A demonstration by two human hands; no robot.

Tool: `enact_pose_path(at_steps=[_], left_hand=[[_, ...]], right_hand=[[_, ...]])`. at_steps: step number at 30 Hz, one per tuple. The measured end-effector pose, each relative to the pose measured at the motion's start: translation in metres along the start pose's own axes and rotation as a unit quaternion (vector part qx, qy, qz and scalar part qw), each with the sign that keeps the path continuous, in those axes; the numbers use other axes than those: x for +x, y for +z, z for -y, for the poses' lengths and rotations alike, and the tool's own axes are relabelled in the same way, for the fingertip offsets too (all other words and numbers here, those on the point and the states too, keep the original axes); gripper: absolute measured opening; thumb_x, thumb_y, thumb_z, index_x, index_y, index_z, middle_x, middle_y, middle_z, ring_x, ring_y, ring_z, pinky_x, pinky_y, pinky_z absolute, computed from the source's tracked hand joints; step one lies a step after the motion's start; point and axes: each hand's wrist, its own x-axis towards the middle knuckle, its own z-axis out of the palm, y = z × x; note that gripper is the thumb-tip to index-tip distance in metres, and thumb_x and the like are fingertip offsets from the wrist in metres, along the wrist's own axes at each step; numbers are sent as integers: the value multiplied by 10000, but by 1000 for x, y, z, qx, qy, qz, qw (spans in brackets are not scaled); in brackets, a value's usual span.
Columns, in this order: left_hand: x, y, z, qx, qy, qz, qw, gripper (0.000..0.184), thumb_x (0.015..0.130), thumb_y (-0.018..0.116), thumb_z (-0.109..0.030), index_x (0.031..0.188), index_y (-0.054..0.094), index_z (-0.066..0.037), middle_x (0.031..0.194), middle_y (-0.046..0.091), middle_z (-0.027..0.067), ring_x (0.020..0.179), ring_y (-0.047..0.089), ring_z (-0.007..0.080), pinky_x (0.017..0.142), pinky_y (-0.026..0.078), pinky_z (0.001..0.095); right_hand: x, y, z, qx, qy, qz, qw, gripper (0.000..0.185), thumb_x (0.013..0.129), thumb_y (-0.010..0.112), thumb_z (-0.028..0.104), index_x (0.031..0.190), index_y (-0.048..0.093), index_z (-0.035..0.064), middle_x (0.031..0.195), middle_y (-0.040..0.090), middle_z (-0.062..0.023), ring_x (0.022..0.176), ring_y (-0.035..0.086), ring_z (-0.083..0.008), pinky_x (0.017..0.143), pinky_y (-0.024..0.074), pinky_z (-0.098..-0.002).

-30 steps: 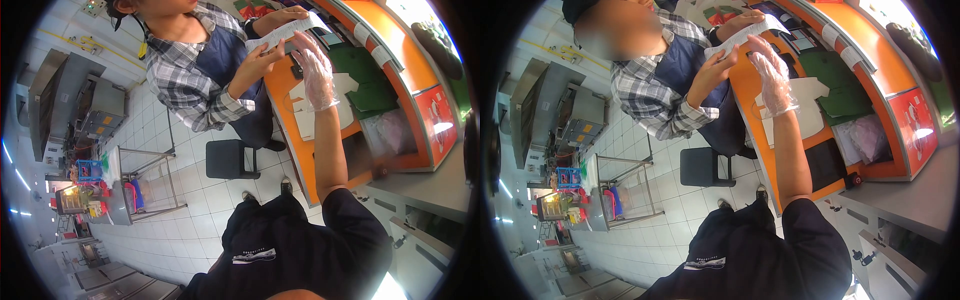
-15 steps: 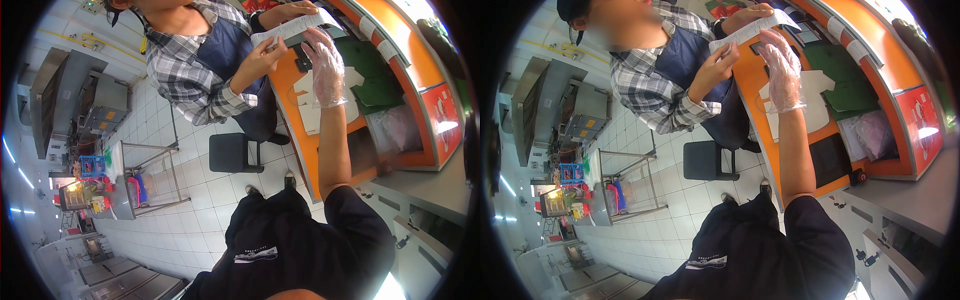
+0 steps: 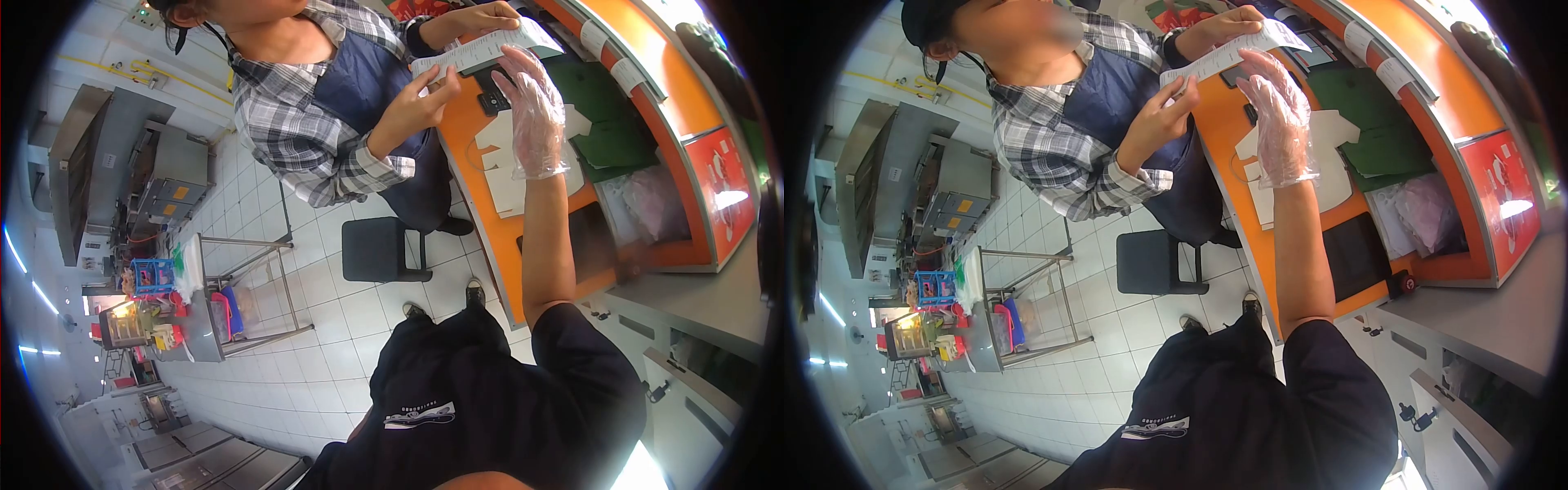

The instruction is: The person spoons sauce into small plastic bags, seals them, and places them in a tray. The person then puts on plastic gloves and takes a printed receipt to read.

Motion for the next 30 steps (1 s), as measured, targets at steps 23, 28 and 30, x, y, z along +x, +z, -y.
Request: enact_pose_path(at_steps=[23, 28, 30], left_hand=[[-1, -9, 7, -55, -27, -3, 998, 389, 881, 679, -271, 1203, 667, -54, 1215, 685, 176, 1201, 628, 324, 1023, 491, 446], [-12, -22, 6, -82, -52, -4, 995, 384, 884, 669, -267, 1206, 666, -58, 1216, 684, 181, 1198, 629, 334, 1027, 490, 453], [-24, -33, 4, -129, -72, 4, 989, 382, 885, 666, -265, 1208, 665, -60, 1216, 684, 183, 1197, 630, 339, 1028, 489, 456]], right_hand=[[-18, 3, 2, 14, 3, -38, 999, 378, 953, 618, 222, 1259, 651, 1, 1293, 620, -118, 1209, 577, -216, 1119, 429, -413], [-26, 0, 0, 23, -17, -47, 998, 368, 957, 623, 225, 1245, 661, -1, 1293, 618, -118, 1232, 563, -224, 1115, 426, -430], [-31, 1, 1, 26, -23, -52, 998, 368, 958, 623, 227, 1242, 663, -4, 1292, 617, -117, 1236, 559, -225, 1111, 426, -434]])
